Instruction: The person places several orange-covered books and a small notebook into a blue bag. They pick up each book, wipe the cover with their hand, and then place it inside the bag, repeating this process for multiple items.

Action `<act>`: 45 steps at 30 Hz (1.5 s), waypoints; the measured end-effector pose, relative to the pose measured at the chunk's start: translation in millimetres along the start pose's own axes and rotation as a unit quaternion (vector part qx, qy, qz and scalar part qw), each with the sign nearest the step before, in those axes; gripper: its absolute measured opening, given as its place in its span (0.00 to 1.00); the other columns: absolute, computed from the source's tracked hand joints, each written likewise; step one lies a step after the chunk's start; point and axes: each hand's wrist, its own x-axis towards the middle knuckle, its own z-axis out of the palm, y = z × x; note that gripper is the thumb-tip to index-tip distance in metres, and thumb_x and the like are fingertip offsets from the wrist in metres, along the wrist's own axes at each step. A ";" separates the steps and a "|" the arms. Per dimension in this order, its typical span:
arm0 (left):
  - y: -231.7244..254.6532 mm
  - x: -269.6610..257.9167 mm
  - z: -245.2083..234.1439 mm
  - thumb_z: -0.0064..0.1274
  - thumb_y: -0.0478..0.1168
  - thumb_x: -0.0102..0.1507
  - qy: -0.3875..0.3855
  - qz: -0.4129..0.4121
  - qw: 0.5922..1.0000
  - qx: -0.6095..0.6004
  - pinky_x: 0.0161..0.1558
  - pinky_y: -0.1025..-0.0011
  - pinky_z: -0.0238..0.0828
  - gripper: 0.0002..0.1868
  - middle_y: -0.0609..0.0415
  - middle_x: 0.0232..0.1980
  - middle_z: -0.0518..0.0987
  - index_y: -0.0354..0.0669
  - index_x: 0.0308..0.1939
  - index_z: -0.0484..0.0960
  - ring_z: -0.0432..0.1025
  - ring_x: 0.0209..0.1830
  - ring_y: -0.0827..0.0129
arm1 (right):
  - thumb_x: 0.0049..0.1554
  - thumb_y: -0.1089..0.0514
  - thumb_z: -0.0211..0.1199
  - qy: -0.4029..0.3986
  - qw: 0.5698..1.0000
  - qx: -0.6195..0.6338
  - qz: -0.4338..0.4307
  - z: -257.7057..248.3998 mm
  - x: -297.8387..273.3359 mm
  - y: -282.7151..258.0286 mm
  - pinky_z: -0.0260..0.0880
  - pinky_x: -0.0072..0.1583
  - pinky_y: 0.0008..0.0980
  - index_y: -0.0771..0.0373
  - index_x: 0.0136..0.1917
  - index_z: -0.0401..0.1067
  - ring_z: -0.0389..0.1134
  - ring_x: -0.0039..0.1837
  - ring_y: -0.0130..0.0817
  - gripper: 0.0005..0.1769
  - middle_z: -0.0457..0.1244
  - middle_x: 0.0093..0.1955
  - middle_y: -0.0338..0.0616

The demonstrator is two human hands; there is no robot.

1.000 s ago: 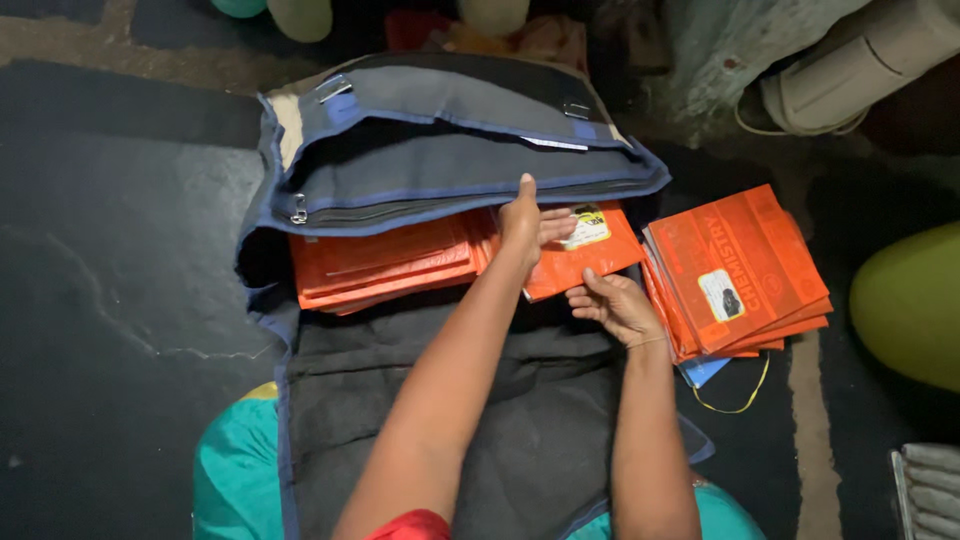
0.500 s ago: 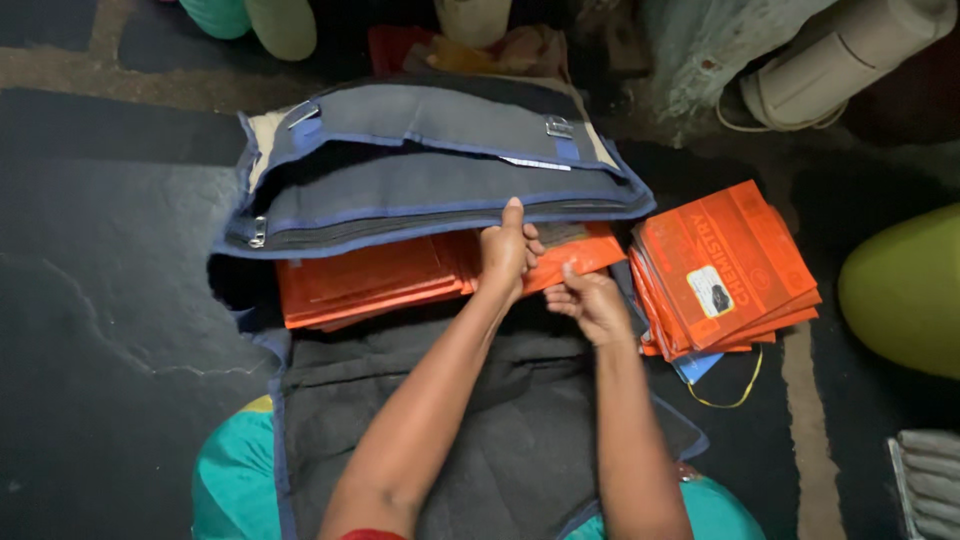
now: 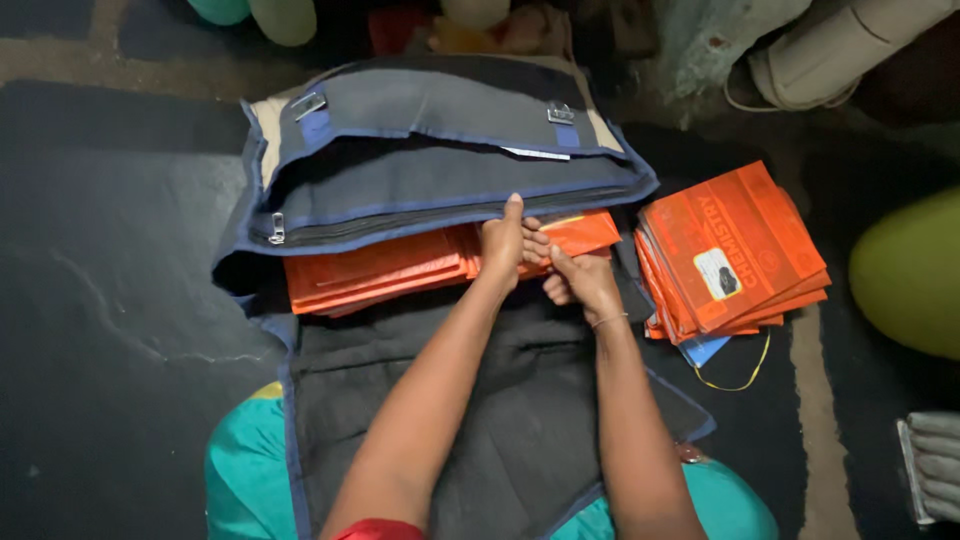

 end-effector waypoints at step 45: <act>7.0 -93.1 -88.5 0.68 0.40 0.53 0.040 0.521 0.619 0.586 0.62 0.54 0.62 0.38 0.42 0.70 0.69 0.44 0.67 0.73 0.70 0.58 0.55 | 0.39 0.48 0.84 0.163 0.870 -0.296 -0.359 -38.5 0.7 -7.8 0.61 0.66 0.49 0.76 0.74 0.56 0.56 0.72 0.62 0.61 0.53 0.71 0.64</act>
